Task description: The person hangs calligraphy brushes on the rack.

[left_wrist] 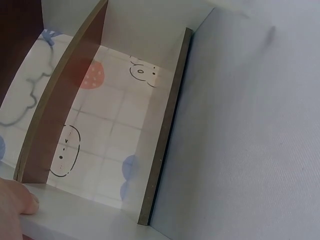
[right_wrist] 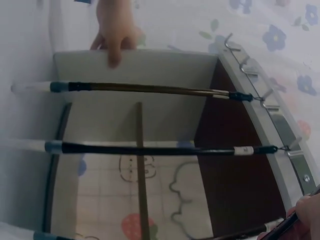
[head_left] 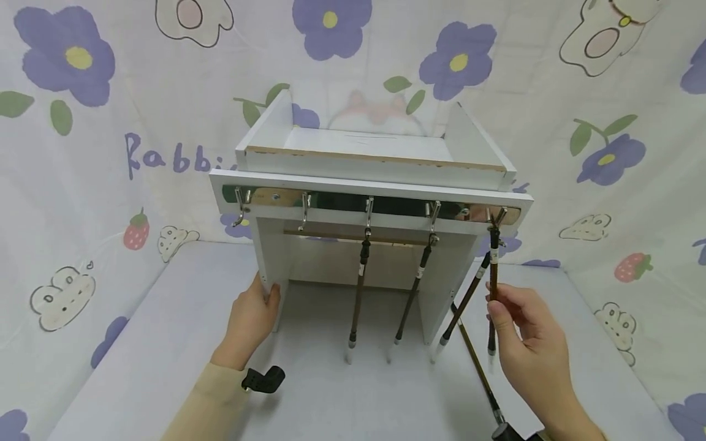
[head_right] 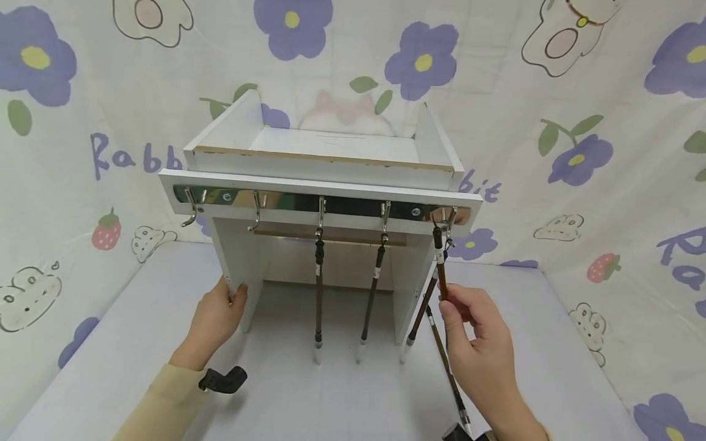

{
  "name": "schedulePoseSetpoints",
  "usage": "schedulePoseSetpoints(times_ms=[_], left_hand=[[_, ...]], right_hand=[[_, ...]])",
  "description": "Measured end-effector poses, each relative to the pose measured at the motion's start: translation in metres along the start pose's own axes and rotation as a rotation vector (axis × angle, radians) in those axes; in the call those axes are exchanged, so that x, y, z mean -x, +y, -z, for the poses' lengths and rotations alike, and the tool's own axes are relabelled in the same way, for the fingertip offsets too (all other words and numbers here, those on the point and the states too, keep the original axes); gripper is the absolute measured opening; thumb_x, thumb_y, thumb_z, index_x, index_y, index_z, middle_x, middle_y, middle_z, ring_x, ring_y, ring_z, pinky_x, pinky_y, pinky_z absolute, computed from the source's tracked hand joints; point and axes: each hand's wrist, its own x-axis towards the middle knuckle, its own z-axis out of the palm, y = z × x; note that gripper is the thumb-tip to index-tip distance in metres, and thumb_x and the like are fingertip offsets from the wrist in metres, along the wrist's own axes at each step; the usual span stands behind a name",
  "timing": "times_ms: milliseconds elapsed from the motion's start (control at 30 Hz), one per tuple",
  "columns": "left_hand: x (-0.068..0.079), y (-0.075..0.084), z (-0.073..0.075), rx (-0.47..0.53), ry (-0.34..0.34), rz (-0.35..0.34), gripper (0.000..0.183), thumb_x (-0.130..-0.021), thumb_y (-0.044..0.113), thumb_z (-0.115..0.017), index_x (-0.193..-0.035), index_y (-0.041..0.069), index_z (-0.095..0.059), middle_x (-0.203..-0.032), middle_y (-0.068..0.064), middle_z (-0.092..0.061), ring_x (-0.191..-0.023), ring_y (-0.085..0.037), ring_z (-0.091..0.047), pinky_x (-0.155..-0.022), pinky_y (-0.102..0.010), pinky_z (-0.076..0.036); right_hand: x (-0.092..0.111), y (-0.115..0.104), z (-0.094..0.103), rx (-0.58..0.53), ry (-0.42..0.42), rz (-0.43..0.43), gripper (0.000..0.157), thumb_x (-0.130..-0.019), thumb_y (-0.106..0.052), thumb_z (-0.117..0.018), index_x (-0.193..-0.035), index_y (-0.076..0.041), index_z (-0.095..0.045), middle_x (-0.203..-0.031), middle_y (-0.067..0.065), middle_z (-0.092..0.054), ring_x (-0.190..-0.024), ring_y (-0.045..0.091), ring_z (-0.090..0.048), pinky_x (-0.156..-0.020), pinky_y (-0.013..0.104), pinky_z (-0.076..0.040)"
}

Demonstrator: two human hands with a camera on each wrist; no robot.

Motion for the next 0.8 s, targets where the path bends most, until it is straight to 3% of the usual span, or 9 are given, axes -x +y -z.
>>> schedulePoseSetpoints(times_ms=[233,467,800], left_hand=[[0.0,0.002,0.001,-0.006,0.0,0.003,0.044,-0.102,0.021,-0.047,-0.139,-0.001,-0.038,-0.116,-0.033,-0.06,-0.094,-0.046,-0.064,-0.069,-0.053,-0.053],[0.0,0.001,-0.001,-0.01,0.014,-0.01,0.042,-0.101,0.018,-0.049,-0.137,-0.002,-0.041,-0.113,-0.033,-0.062,-0.089,-0.045,-0.066,-0.067,-0.053,-0.053],[0.0,0.002,0.0,-0.003,0.02,-0.014,0.042,-0.1,0.018,-0.05,-0.136,-0.002,-0.041,-0.113,-0.033,-0.061,-0.091,-0.045,-0.066,-0.069,-0.054,-0.053]], right_hand=[[0.0,-0.003,-0.014,0.022,-0.057,0.053,0.041,-0.075,0.028,-0.062,-0.109,0.006,-0.065,-0.095,0.012,-0.062,-0.087,0.01,-0.057,-0.079,0.013,-0.046],[0.002,0.001,-0.029,0.035,-0.097,0.084,0.044,-0.074,0.024,-0.067,-0.109,-0.002,-0.068,-0.094,0.005,-0.064,-0.084,0.009,-0.057,-0.076,0.014,-0.046],[0.0,-0.003,-0.046,-0.026,-0.147,0.111,0.042,-0.076,0.02,-0.068,-0.111,-0.003,-0.069,-0.092,0.004,-0.063,-0.08,0.01,-0.055,-0.072,0.016,-0.045]])
